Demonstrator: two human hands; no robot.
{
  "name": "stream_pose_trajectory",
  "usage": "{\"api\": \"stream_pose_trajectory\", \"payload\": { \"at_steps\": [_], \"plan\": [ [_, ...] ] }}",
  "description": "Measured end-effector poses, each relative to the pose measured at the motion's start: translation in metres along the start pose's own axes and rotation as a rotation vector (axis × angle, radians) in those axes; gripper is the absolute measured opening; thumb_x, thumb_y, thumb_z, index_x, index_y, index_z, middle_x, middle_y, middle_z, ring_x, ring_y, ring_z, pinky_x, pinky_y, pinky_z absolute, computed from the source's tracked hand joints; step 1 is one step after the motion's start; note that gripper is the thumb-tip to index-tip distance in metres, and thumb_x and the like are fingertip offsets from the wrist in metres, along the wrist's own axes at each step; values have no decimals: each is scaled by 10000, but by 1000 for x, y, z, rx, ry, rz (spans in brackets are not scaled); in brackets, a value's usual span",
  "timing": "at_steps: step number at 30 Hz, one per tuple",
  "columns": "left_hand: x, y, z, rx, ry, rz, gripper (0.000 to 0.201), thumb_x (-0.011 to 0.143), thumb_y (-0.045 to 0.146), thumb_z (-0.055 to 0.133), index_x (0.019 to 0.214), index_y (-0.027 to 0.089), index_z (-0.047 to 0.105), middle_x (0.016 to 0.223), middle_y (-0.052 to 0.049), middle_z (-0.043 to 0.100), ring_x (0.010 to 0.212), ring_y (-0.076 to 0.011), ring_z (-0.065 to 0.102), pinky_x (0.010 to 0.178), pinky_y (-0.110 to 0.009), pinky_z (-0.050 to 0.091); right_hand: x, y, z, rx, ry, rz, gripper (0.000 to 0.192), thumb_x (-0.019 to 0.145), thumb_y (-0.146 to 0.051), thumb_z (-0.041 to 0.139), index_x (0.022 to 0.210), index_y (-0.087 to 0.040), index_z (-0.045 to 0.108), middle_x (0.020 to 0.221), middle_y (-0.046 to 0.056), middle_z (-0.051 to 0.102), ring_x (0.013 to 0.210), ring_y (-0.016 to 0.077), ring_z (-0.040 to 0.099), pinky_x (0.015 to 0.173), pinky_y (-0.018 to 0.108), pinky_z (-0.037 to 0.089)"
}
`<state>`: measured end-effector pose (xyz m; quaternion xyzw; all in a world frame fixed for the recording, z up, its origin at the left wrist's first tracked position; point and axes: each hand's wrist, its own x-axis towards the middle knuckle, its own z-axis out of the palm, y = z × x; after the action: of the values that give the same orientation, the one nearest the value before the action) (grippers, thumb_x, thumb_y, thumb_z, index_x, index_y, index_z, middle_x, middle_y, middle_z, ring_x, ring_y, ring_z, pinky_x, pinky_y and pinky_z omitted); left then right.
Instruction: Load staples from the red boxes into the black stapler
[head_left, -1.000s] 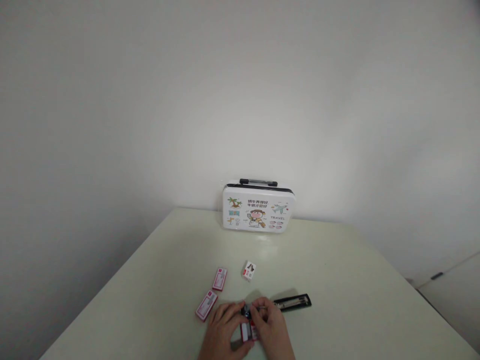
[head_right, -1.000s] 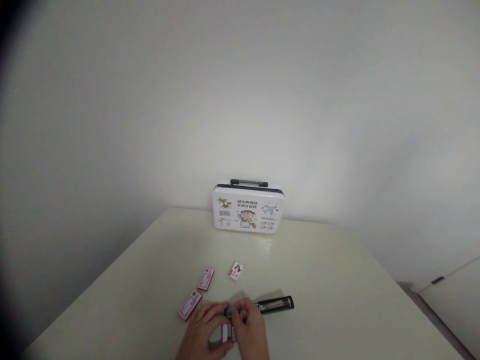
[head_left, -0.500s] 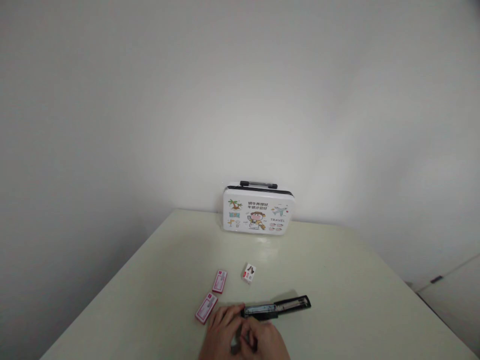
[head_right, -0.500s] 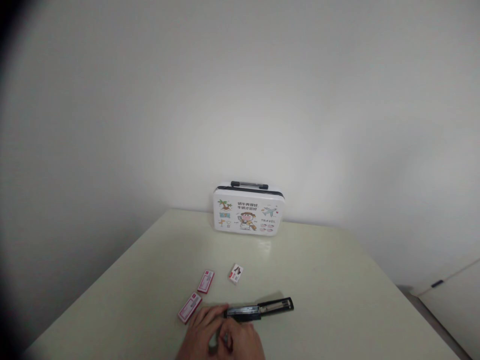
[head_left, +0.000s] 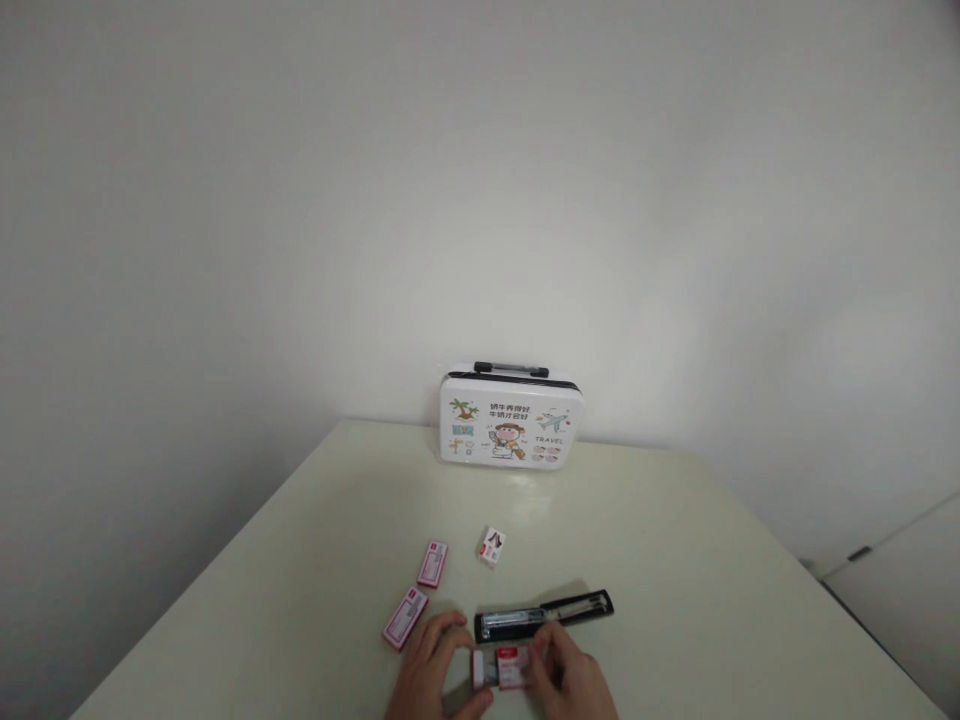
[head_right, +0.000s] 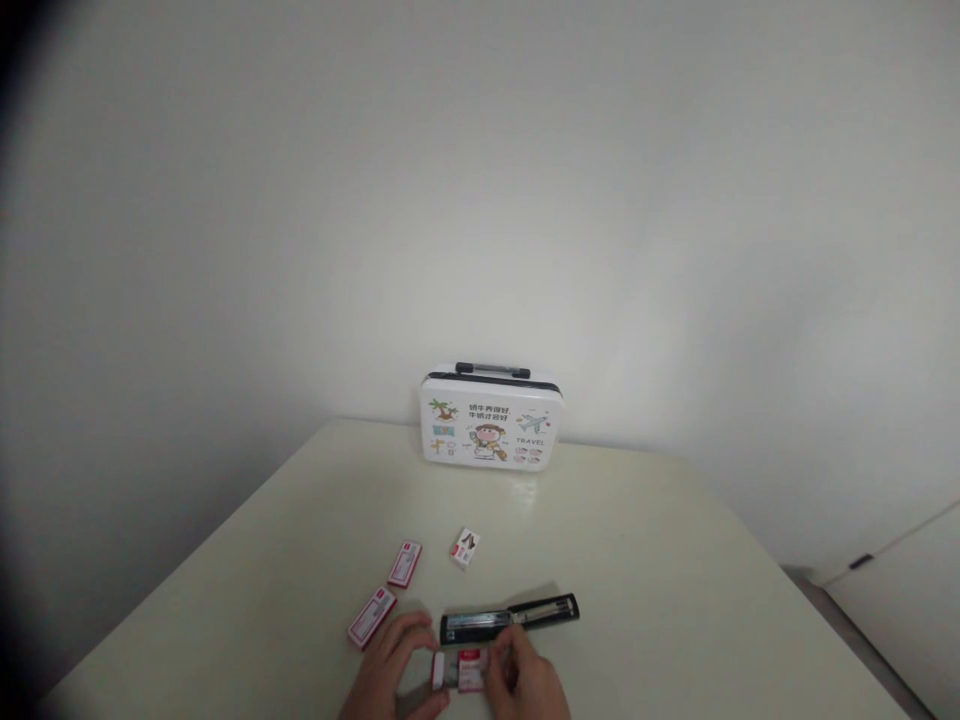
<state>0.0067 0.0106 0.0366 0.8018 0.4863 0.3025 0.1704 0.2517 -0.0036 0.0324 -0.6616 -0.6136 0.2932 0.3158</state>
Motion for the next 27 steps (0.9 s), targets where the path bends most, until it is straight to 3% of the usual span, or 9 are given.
{"api": "stream_pose_trajectory", "payload": {
  "at_steps": [2,4,9,11,15,18,20,22,27],
  "plan": [
    [-3,1,1,17,35,-36,133,904,386,671,935,256,680,1028,-47,707,1002,-241,660,900,-363,529,-3,9,-11,30,107,71,303,884,-532,501,782,-256,572,514,-31,549,486,181,521,523,266,304],
    [-3,5,5,54,27,-57,178,971,354,575,844,254,652,867,-13,692,864,-212,655,819,-338,510,-6,13,-11,23,126,104,351,875,-569,493,725,-259,558,521,-11,571,493,191,530,530,275,317],
    [6,21,27,144,21,-120,199,976,349,556,823,249,633,834,-20,673,853,-238,634,745,-341,451,-10,8,14,103,29,90,437,864,-659,449,714,-258,537,565,12,605,535,195,558,549,280,356],
    [7,24,36,153,35,-132,219,982,361,543,821,245,635,838,-31,666,860,-246,630,746,-348,440,-10,10,10,192,1,119,490,852,-716,447,709,-253,514,543,3,586,519,179,544,539,272,363],
    [2,19,51,168,106,-100,208,984,409,535,956,276,692,934,-48,679,914,-256,631,775,-357,438,-8,23,-30,394,16,328,620,727,-855,540,781,-237,525,483,-41,514,408,125,430,429,237,287],
    [-3,15,58,180,127,-33,287,975,429,545,1211,332,675,1031,-52,688,974,-256,633,814,-361,450,-2,27,-64,543,57,415,770,648,-868,639,1035,-206,560,482,-88,461,355,86,309,374,219,192],
    [-4,13,59,188,113,-35,330,975,434,546,1269,335,658,1052,-58,690,995,-257,633,828,-364,453,6,24,-79,632,28,349,862,673,-810,701,1239,-187,517,503,-113,424,367,69,263,377,213,163],
    [-3,14,58,199,95,-46,354,965,453,564,1282,328,657,1078,-65,691,1004,-262,632,838,-373,453,16,17,-86,695,-34,248,844,717,-744,737,1310,-190,505,526,-122,377,400,58,235,399,209,141],
    [1,20,57,298,109,-43,594,898,572,631,1441,346,549,1169,-95,677,1054,-299,610,871,-405,440,42,8,-85,681,-122,100,626,773,-670,752,1144,-180,631,567,-102,355,465,55,215,444,215,126]
  ]
}}
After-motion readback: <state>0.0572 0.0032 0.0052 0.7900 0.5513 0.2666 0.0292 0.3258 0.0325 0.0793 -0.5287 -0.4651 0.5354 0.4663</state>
